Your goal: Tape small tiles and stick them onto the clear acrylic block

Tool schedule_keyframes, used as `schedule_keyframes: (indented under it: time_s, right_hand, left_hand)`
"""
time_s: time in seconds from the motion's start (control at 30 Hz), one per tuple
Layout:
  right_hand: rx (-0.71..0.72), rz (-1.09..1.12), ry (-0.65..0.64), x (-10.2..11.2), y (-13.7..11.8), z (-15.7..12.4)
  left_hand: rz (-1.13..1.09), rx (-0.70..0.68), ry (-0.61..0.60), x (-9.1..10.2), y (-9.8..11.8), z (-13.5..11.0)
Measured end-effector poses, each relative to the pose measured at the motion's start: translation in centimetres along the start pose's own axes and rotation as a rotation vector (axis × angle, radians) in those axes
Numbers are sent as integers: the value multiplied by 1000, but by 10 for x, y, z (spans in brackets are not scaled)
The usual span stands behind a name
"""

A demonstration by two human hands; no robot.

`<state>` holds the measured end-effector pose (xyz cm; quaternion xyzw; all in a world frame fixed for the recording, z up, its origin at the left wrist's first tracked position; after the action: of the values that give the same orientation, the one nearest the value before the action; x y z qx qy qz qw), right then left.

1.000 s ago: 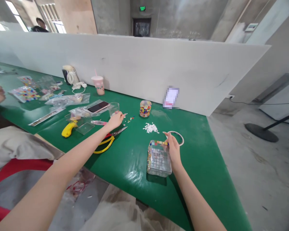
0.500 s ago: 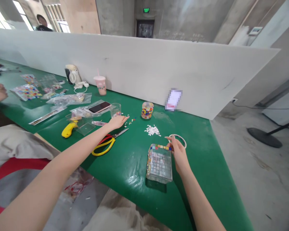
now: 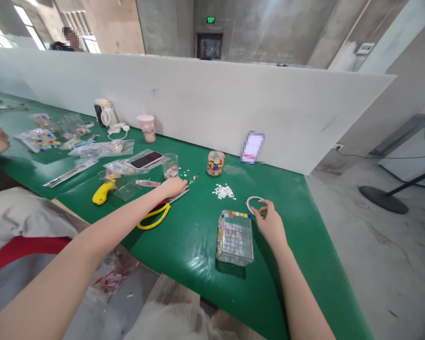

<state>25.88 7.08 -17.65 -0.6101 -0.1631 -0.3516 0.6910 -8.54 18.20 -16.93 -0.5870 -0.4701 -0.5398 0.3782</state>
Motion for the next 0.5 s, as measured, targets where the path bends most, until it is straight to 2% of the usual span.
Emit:
schedule_keyframes:
  time_s: [0.13,0.23,0.33,0.5]
  right_hand:
    - [65,-179,-52,-8,-5,-4]
    - [71,-302,-34,-9,-8,-6]
    - [40,-390,3,-9,-6,-6]
    - [11,-428,35,-11,-2,-4]
  left_hand:
    - [-153,41,40,15,1,-7]
    - [-327,53,77,28,14,-14]
    - [-535,-3,49,35,42,-21]
    - [-851,-182,-56,49,96,-42]
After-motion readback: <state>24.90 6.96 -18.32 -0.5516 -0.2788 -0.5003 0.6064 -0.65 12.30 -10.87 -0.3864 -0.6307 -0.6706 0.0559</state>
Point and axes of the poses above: each hand's wrist, its own z-axis towards the middle knuckle, its own x-axis out of the back of the hand, y = z × x, the point moved 9 cm from there along z, towards the middle knuckle, and after that the axes turned 7 degrees about z, right-handed, at the moved point
